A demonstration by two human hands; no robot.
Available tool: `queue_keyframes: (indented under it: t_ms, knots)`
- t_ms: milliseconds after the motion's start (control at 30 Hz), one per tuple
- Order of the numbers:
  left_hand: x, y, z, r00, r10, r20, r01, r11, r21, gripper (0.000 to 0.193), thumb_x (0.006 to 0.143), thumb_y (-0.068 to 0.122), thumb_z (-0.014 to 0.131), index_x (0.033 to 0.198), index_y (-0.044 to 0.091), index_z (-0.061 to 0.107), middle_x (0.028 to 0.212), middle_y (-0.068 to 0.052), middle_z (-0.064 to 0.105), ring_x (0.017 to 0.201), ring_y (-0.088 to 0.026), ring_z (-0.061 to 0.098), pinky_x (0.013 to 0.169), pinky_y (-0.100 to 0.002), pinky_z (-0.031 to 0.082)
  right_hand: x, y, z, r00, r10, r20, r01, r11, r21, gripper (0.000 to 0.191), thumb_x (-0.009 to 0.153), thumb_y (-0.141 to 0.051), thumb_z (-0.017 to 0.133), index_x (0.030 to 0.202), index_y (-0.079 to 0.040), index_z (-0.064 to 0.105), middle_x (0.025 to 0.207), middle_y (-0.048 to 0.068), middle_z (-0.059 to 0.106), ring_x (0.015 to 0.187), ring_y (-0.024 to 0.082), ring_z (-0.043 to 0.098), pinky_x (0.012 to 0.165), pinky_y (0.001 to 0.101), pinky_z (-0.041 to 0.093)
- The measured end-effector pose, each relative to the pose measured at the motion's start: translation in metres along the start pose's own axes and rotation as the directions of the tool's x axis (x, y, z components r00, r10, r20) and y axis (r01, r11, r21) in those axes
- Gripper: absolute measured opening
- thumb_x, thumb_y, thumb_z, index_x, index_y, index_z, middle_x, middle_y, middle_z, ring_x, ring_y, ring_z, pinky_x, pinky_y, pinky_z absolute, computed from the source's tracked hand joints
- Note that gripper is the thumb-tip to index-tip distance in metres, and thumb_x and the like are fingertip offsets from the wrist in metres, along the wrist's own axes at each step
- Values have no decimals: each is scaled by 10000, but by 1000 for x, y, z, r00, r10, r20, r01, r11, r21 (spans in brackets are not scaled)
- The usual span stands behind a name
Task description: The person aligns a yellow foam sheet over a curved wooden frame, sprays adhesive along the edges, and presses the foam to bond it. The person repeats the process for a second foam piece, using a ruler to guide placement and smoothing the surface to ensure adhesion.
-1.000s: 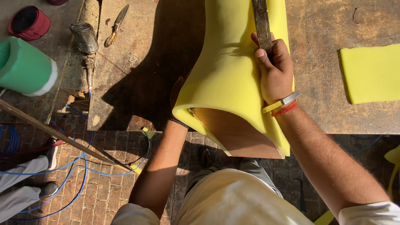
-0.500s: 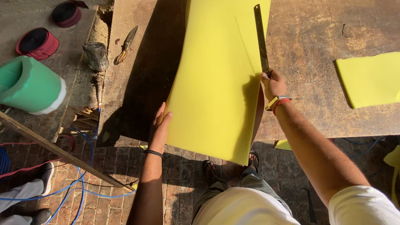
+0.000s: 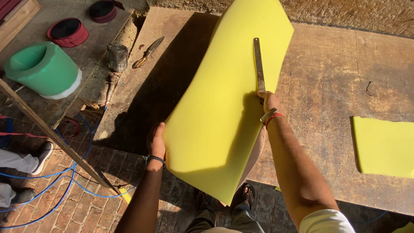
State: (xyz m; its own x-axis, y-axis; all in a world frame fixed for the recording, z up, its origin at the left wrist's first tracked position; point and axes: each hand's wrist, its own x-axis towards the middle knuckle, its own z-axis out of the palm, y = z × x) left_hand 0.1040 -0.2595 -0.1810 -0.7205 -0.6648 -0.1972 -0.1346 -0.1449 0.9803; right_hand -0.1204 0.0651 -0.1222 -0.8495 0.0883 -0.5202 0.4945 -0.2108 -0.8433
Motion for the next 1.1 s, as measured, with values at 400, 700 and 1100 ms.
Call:
queue_keyframes:
  t_ms: [400, 700, 1100]
  knots:
    - [33, 23, 55, 933, 27, 360, 32, 987, -156, 361, 958, 266, 572, 1160, 13, 731, 1092, -66, 735, 1013, -169, 656, 913, -309, 507, -48, 47, -114, 894, -246, -374, 316, 939, 137, 308, 933, -80, 702, 702, -91, 499, 660, -11, 535, 556, 113, 466, 521, 281, 377]
    - [39, 49, 109, 794, 46, 607, -295, 901, 317, 319, 995, 242, 630, 1218, 49, 752, 1023, -43, 760, 928, -124, 675, 832, -278, 534, -130, 86, -176, 792, -352, -499, 387, 921, -37, 261, 960, -76, 689, 724, -117, 585, 686, -28, 563, 607, 92, 477, 564, 254, 396]
    - [-10, 35, 7, 989, -83, 122, 95, 991, -93, 376, 1062, 345, 570, 762, 119, 565, 656, 6, 531, 558, -119, 487, 537, -277, 390, -45, -196, -35, 659, -731, 175, 638, 667, 385, 213, 919, -92, 764, 756, -60, 632, 861, 59, 721, 824, 160, 599, 779, 290, 469]
